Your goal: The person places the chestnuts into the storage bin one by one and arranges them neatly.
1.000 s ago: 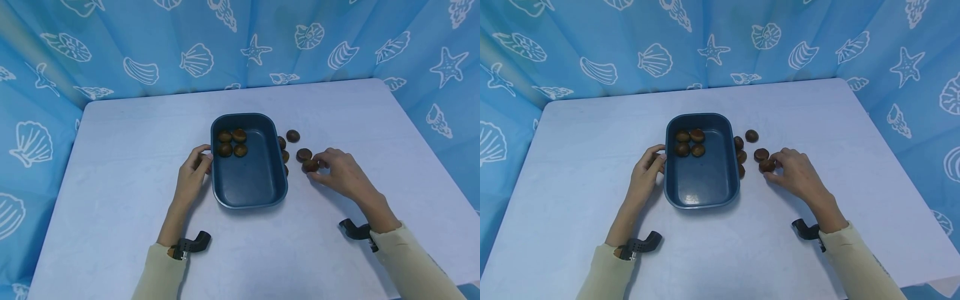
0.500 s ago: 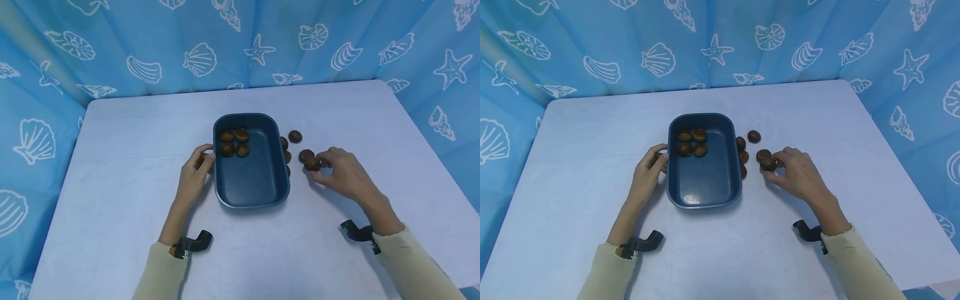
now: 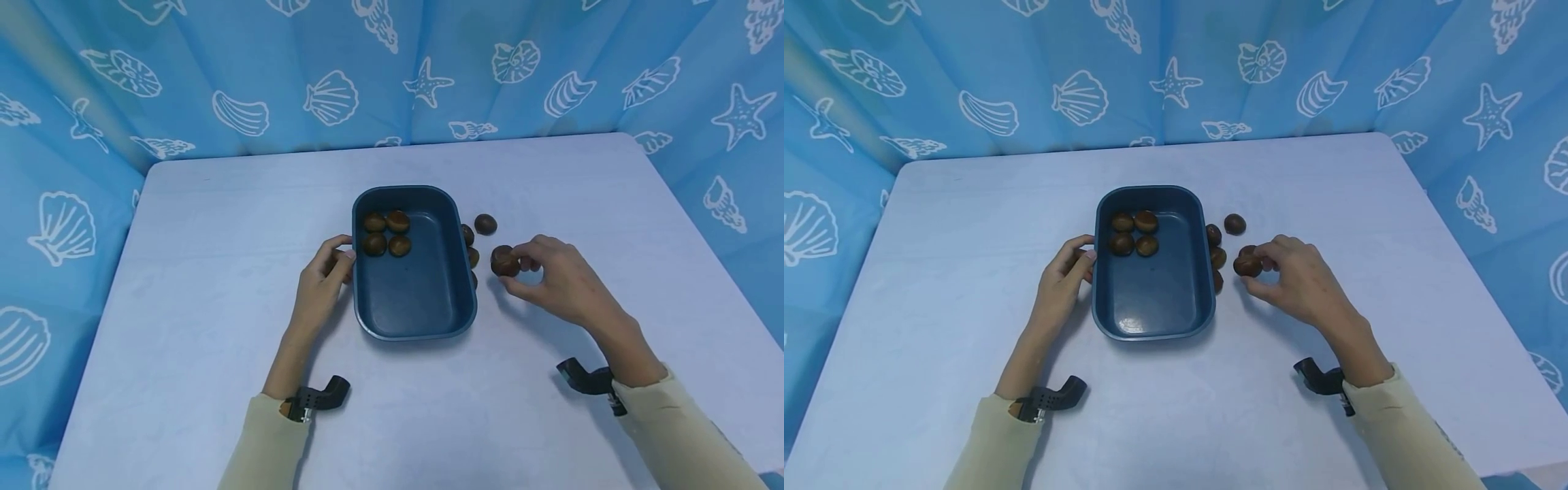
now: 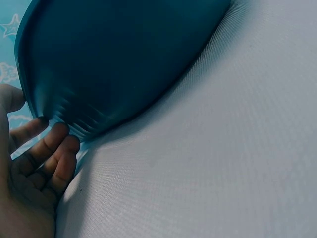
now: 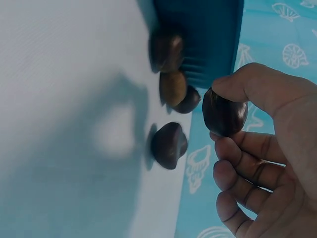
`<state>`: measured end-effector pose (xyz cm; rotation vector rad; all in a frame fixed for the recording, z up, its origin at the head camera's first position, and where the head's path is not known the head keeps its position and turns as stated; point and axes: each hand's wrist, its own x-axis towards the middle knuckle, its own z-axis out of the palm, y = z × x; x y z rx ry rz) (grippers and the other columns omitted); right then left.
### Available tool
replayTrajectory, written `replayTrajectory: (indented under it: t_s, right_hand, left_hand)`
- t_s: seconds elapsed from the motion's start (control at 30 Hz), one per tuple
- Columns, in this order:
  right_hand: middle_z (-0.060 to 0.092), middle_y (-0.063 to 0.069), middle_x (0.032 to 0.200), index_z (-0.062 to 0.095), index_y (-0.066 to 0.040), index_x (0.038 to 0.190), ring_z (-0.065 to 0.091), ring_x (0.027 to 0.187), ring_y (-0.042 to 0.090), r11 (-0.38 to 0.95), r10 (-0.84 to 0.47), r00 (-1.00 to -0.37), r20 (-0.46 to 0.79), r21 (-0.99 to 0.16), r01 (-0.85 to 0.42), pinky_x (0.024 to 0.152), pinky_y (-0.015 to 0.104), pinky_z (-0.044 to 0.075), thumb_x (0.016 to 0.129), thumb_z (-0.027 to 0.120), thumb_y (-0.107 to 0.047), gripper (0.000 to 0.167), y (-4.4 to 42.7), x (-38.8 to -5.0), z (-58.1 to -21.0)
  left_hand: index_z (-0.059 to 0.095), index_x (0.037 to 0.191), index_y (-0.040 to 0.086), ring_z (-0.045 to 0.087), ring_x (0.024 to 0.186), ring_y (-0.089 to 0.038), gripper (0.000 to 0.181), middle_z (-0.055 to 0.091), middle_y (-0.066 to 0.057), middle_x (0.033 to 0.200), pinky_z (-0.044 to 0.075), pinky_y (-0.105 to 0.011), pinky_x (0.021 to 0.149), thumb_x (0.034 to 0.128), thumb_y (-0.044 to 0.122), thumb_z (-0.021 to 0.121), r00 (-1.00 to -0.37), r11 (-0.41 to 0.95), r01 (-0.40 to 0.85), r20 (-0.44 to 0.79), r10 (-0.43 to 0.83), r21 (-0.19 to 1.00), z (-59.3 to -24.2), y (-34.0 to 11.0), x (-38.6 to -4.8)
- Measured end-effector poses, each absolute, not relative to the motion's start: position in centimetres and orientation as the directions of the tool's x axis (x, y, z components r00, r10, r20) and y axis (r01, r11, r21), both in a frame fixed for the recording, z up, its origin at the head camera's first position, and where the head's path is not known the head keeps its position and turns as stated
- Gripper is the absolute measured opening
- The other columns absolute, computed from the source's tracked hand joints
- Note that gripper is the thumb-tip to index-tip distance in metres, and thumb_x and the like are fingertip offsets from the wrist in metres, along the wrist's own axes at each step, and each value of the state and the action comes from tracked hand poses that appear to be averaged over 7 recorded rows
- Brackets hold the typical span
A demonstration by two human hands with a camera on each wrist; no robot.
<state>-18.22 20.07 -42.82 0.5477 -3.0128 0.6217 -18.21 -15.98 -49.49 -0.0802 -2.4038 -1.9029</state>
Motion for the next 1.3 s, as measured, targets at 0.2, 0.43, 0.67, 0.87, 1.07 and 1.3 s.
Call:
replayTrajectory:
  t_s: [0.2, 0.43, 0.67, 0.87, 1.07, 1.3]
  right_hand:
    - [0.062, 0.007, 0.095, 0.071, -0.008, 0.114, 0.055, 0.090, 0.027, 0.855, -0.335, -0.939, 0.076, -0.395, -0.337, 0.072, 0.042, 0.047, 0.084, 0.080, -0.026, 0.036, 18.9, -18.2, -41.7]
    - [0.062, 0.007, 0.095, 0.070, -0.008, 0.113, 0.055, 0.089, 0.026, 0.837, -0.364, -0.928, 0.076, -0.411, -0.362, 0.072, 0.042, 0.047, 0.084, 0.081, -0.026, 0.035, 17.4, -18.4, -41.0]
    - [0.061, 0.006, 0.090, 0.071, -0.009, 0.110, 0.055, 0.085, 0.024, 0.817, -0.412, -0.906, 0.098, -0.400, -0.415, 0.071, 0.039, 0.046, 0.083, 0.082, -0.023, 0.032, 16.1, -18.5, -40.5]
    - [0.058, 0.003, 0.087, 0.072, -0.011, 0.106, 0.052, 0.083, 0.023, 0.795, -0.460, -0.877, 0.141, -0.374, -0.477, 0.071, 0.040, 0.041, 0.083, 0.081, -0.025, 0.029, 15.1, -18.9, -40.3]
    - [0.059, 0.004, 0.090, 0.071, -0.009, 0.110, 0.052, 0.085, 0.022, 0.788, -0.478, -0.870, 0.124, -0.377, -0.486, 0.076, 0.042, 0.040, 0.085, 0.079, -0.027, 0.032, 14.1, -19.2, -40.3]
    - [0.057, 0.003, 0.089, 0.072, -0.007, 0.111, 0.052, 0.084, 0.023, 0.771, -0.513, -0.849, 0.127, -0.368, -0.521, 0.076, 0.041, 0.039, 0.086, 0.078, -0.029, 0.034, 12.9, -19.5, -40.3]
  left_hand:
    - [0.060, 0.132, 0.021, 0.059, 0.082, -0.022, 0.037, 0.063, -0.008, 0.094, 0.050, -0.040, 0.079, 0.1023, 0.042, 0.053, -0.995, 0.226, 0.095, 0.098, -0.002, 0.969, -49.5, -15.9, -18.2]
    - [0.059, 0.133, 0.020, 0.059, 0.083, -0.022, 0.038, 0.063, -0.007, 0.094, 0.050, -0.040, 0.079, 0.1024, 0.041, 0.053, -0.996, 0.219, 0.090, 0.094, -0.004, 0.971, -49.5, -16.0, -18.1]
    - [0.060, 0.132, 0.023, 0.059, 0.084, -0.023, 0.036, 0.063, -0.008, 0.096, 0.050, -0.040, 0.080, 0.1026, 0.042, 0.053, -0.996, 0.219, 0.084, 0.086, 0.001, 0.972, -49.5, -16.0, -18.1]
    - [0.059, 0.135, 0.020, 0.060, 0.088, -0.029, 0.036, 0.063, -0.011, 0.098, 0.049, -0.045, 0.083, 0.1035, 0.038, 0.053, -0.997, 0.207, 0.074, 0.076, 0.001, 0.976, -49.6, -16.1, -18.2]
    - [0.058, 0.135, 0.015, 0.060, 0.087, -0.032, 0.036, 0.063, -0.013, 0.097, 0.049, -0.045, 0.083, 0.1041, 0.033, 0.052, -0.997, 0.202, 0.072, 0.072, 0.006, 0.977, -49.0, -15.9, -18.1]
    - [0.057, 0.137, 0.011, 0.059, 0.090, -0.037, 0.037, 0.062, -0.015, 0.098, 0.048, -0.050, 0.085, 0.1046, 0.028, 0.052, -0.998, 0.190, 0.059, 0.059, 0.006, 0.980, -48.6, -15.9, -17.9]
